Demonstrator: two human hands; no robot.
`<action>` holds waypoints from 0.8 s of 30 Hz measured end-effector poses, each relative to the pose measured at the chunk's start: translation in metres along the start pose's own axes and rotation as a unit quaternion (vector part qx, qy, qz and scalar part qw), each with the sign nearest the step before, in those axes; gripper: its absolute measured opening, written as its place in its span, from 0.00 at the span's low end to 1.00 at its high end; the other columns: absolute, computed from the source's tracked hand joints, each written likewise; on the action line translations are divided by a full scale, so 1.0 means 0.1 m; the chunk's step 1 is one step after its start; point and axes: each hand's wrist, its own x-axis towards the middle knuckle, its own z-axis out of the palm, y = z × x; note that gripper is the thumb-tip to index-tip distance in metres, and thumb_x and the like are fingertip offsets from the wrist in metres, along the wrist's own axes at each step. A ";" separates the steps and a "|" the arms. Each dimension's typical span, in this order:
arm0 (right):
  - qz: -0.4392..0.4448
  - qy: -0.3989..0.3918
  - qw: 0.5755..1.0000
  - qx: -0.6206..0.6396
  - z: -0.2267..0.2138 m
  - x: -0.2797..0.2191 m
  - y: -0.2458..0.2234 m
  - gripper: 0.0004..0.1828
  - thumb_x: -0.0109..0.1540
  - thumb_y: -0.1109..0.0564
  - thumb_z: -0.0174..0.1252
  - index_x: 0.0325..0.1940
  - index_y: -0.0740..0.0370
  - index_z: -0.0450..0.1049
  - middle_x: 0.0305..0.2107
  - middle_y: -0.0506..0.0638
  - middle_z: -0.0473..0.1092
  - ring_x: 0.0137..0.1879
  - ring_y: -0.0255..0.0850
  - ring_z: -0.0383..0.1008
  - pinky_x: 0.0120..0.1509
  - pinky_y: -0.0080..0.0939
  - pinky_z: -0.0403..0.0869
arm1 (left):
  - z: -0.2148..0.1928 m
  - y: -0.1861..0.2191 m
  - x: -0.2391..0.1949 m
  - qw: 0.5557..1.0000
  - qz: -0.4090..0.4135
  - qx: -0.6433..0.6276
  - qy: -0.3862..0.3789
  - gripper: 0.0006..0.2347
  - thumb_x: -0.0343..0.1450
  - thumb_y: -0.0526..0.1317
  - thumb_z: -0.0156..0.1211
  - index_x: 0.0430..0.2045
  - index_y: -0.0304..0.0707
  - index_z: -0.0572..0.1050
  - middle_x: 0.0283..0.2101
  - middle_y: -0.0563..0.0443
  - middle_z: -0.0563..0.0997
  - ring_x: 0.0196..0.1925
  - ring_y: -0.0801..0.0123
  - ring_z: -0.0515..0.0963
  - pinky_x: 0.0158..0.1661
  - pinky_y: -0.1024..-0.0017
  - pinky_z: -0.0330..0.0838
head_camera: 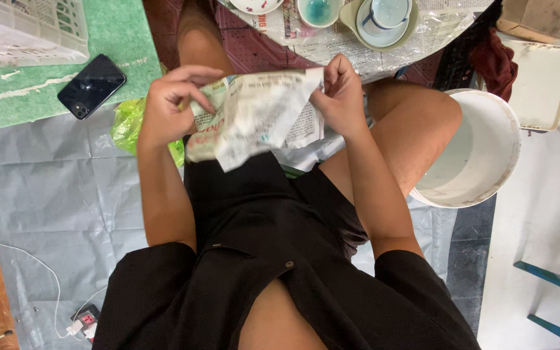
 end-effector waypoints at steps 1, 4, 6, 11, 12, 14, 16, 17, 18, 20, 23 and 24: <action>-0.013 -0.012 1.000 -0.008 0.01 -0.02 -0.02 0.23 0.60 0.76 0.60 0.40 0.57 0.55 0.33 0.40 0.58 0.39 0.26 0.57 0.44 0.29 0.62 | -0.07 0.09 0.02 0.999 0.015 0.022 -0.022 0.10 0.58 0.19 0.50 0.22 0.29 0.78 0.53 0.34 0.80 0.50 0.59 0.81 0.50 0.71 0.76; -0.025 -0.027 0.999 -0.006 0.06 -0.02 -0.05 0.23 0.62 0.77 0.60 0.41 0.58 0.55 0.37 0.43 0.62 0.44 0.28 0.61 0.52 0.29 0.68 | -0.25 0.36 0.08 0.995 0.023 0.002 -0.094 0.11 0.59 0.22 0.45 0.23 0.28 0.77 0.52 0.34 0.79 0.53 0.54 0.79 0.55 0.69 0.72; -0.017 -0.032 0.999 -0.030 0.09 -0.04 -0.07 0.23 0.62 0.78 0.60 0.41 0.58 0.55 0.39 0.45 0.65 0.44 0.29 0.63 0.52 0.29 0.69 | -0.23 0.43 0.10 0.994 -0.007 0.013 -0.111 0.08 0.61 0.27 0.50 0.25 0.28 0.78 0.49 0.36 0.80 0.52 0.54 0.79 0.54 0.68 0.71; 0.000 -0.071 0.997 -0.037 0.18 -0.07 -0.06 0.23 0.62 0.76 0.63 0.42 0.59 0.56 0.43 0.50 0.72 0.50 0.31 0.72 0.54 0.32 0.73 | 0.24 0.38 0.26 0.974 -0.129 0.177 -0.061 0.15 0.68 0.45 0.75 0.30 0.30 0.80 0.37 0.41 0.85 0.41 0.57 0.84 0.48 0.67 0.77; -0.007 -0.076 0.997 -0.003 0.19 -0.07 -0.03 0.23 0.63 0.76 0.63 0.42 0.59 0.57 0.45 0.50 0.71 0.51 0.32 0.71 0.57 0.33 0.73 | 0.31 0.41 0.31 0.983 -0.040 0.167 -0.060 0.17 0.67 0.46 0.75 0.36 0.28 0.78 0.40 0.39 0.83 0.44 0.55 0.82 0.50 0.65 0.76; -0.019 -0.086 0.994 0.068 0.20 -0.08 0.05 0.22 0.63 0.76 0.62 0.44 0.59 0.57 0.47 0.50 0.70 0.55 0.33 0.70 0.64 0.35 0.72 | 0.43 0.48 0.37 0.979 0.138 0.140 -0.059 0.24 0.64 0.47 0.76 0.46 0.26 0.74 0.47 0.35 0.79 0.51 0.50 0.80 0.53 0.61 0.73; -0.039 -0.076 0.994 0.064 0.19 -0.10 0.11 0.22 0.64 0.75 0.63 0.45 0.59 0.57 0.47 0.51 0.70 0.55 0.34 0.71 0.62 0.36 0.71 | 0.55 0.51 0.41 0.983 0.080 0.125 -0.103 0.26 0.62 0.45 0.75 0.48 0.27 0.73 0.44 0.36 0.80 0.46 0.50 0.82 0.47 0.60 0.75; -0.051 -0.072 0.994 0.061 0.19 -0.09 0.12 0.22 0.64 0.74 0.64 0.46 0.59 0.57 0.47 0.51 0.70 0.54 0.35 0.71 0.62 0.36 0.70 | 0.58 0.51 0.42 0.984 0.053 0.118 -0.125 0.26 0.60 0.44 0.75 0.49 0.27 0.73 0.43 0.36 0.81 0.44 0.50 0.82 0.44 0.60 0.75; -0.048 -0.059 0.996 0.038 0.18 -0.08 0.09 0.18 0.68 0.72 0.61 0.49 0.61 0.59 0.48 0.51 0.69 0.56 0.35 0.70 0.65 0.35 0.69 | 0.60 0.50 0.42 0.978 0.014 0.169 -0.119 0.24 0.62 0.45 0.75 0.48 0.30 0.75 0.41 0.37 0.82 0.42 0.50 0.83 0.43 0.60 0.75; -0.040 -0.031 0.999 -0.006 0.19 -0.07 -0.02 0.10 0.74 0.68 0.54 0.56 0.64 0.62 0.50 0.52 0.68 0.58 0.35 0.68 0.72 0.33 0.67 | 0.65 0.45 0.39 0.955 -0.064 0.269 -0.104 0.20 0.64 0.46 0.77 0.45 0.35 0.80 0.37 0.40 0.84 0.39 0.49 0.84 0.41 0.60 0.76; 0.134 -0.086 0.978 0.133 0.15 -0.02 -0.31 0.20 0.68 0.53 0.32 0.63 0.58 0.59 0.51 0.50 0.74 0.56 0.33 0.76 0.62 0.32 0.73 | 0.68 0.39 0.36 0.934 -0.085 0.335 -0.086 0.19 0.65 0.48 0.76 0.44 0.37 0.81 0.35 0.39 0.84 0.39 0.46 0.83 0.41 0.59 0.74; 0.106 -0.094 0.988 0.061 0.16 -0.03 -0.36 0.20 0.67 0.57 0.43 0.64 0.60 0.60 0.51 0.51 0.74 0.56 0.33 0.76 0.61 0.33 0.74 | 0.69 0.38 0.36 0.940 -0.070 0.324 -0.082 0.18 0.65 0.47 0.76 0.44 0.38 0.81 0.34 0.40 0.84 0.38 0.47 0.83 0.40 0.58 0.75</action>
